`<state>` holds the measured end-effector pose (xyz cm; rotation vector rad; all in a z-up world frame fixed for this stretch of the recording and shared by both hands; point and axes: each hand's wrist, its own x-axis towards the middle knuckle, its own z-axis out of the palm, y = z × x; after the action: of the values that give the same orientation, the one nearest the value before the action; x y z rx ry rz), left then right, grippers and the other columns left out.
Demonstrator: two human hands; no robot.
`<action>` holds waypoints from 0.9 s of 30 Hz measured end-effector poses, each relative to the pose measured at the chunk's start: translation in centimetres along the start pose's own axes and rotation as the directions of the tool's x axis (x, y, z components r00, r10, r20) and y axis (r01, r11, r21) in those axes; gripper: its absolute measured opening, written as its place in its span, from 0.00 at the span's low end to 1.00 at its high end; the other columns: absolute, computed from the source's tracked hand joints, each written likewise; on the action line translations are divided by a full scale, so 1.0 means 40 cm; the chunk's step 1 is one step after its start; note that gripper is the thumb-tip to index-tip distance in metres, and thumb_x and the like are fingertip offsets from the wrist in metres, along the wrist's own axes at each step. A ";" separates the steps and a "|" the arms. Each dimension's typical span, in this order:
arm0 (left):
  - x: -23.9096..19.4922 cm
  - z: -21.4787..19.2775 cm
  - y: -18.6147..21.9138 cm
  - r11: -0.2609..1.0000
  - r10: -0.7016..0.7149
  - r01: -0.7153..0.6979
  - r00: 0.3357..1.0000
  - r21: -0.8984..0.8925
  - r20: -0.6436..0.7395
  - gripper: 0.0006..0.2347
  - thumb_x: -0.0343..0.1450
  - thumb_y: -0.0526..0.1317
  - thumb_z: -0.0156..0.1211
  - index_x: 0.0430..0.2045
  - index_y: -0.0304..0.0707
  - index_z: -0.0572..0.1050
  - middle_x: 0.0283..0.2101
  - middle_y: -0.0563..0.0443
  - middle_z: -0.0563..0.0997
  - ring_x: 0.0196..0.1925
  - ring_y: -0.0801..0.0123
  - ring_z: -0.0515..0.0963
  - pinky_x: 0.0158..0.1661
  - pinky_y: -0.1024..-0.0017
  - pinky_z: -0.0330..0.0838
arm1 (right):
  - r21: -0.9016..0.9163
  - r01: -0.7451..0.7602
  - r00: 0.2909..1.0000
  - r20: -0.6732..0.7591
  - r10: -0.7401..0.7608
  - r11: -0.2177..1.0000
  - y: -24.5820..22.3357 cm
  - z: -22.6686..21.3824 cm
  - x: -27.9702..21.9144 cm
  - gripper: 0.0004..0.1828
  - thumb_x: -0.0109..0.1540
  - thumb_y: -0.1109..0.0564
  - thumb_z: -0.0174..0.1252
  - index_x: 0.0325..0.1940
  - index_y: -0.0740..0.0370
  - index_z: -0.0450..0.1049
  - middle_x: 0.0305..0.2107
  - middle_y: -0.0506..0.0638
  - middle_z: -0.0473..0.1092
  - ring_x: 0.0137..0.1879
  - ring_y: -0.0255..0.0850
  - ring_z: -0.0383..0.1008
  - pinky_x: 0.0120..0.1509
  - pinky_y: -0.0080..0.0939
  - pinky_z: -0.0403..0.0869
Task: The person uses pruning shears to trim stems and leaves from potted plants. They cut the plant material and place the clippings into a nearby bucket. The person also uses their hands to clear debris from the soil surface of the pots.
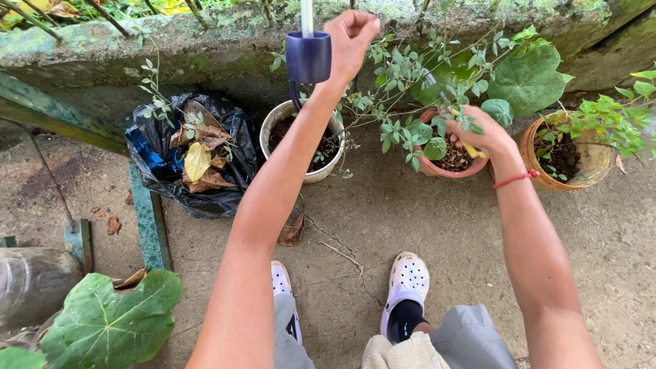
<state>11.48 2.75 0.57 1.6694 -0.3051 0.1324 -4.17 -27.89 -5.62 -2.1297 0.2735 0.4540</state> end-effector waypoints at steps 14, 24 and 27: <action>-0.188 -0.024 0.159 0.998 0.058 -0.054 0.780 -0.025 0.623 0.06 0.73 0.42 0.65 0.35 0.40 0.82 0.36 0.55 0.86 0.35 0.78 0.81 0.38 0.76 0.76 | -0.302 -0.188 0.947 0.198 0.254 0.935 -0.126 0.010 -0.170 0.20 0.63 0.43 0.60 0.53 0.54 0.77 0.28 0.49 0.74 0.36 0.38 0.74 0.39 0.42 0.73; -0.210 0.145 0.049 0.954 -0.027 -0.151 0.819 0.260 0.573 0.09 0.74 0.41 0.51 0.41 0.34 0.69 0.31 0.36 0.82 0.34 0.47 0.82 0.38 0.56 0.73 | -0.082 -0.263 0.931 0.238 0.275 0.961 -0.133 0.028 -0.171 0.19 0.63 0.46 0.61 0.56 0.53 0.76 0.29 0.48 0.70 0.36 0.36 0.71 0.36 0.40 0.75; -0.190 0.148 0.023 0.923 -0.057 -0.183 0.805 0.339 0.590 0.08 0.75 0.41 0.51 0.42 0.37 0.70 0.32 0.38 0.82 0.36 0.48 0.82 0.39 0.56 0.73 | -0.094 -0.259 0.933 0.233 0.274 0.961 -0.140 0.028 -0.182 0.20 0.62 0.46 0.62 0.56 0.53 0.76 0.31 0.48 0.71 0.37 0.36 0.72 0.38 0.41 0.75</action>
<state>3.41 -2.25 -1.30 2.0670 -0.8582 -0.3153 -9.02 -23.67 1.03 -2.0775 0.4138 0.8865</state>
